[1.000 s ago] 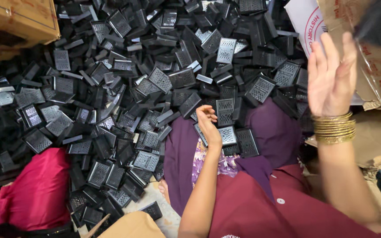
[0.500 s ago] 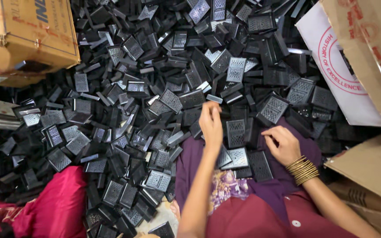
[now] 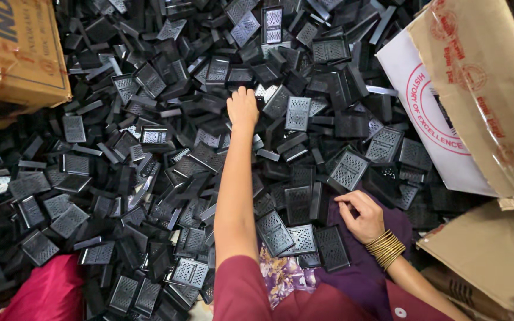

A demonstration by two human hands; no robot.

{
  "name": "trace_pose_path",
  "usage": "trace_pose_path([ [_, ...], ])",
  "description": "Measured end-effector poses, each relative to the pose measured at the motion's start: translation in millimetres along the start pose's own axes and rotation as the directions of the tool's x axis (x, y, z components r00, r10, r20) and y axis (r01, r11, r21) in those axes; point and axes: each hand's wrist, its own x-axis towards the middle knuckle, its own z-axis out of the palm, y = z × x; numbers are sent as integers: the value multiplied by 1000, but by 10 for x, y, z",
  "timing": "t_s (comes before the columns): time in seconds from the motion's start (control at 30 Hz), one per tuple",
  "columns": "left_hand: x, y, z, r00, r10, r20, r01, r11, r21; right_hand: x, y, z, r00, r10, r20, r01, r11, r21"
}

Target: The person sits on the floor and repeatedly picks up small black plastic parts from a large pile, inspects them, and places them into a cardboard box. The person handles the parts one at a time, turning them over in the hands before depositing them.

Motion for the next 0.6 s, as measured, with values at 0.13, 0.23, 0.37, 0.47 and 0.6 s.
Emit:
trace_pose_path([
  [0.13,-399,149,-146,988,141,-64,-139,990,34,-31,46,-77,1000,2,-7,-2,1000,-2],
  [0.23,-829,364,-536,959,247,-143,-252,968,-17,-68,78,-160,1000,-5,-3,5,1000,-5],
  [0.37,-1476,682,-1102,931,362,-42,-363,911,-198,-128,113,-215,997,79,-10,-78,995,56],
  [0.47,-1934,975,-1395,872,489,-28,-464,806,-368,-166,158,-233,999,48,-6,-45,971,233],
  [0.6,-2169,1342,-1584,785,615,-74,-574,676,-462,-233,236,-182,984,-178,2,177,976,124],
])
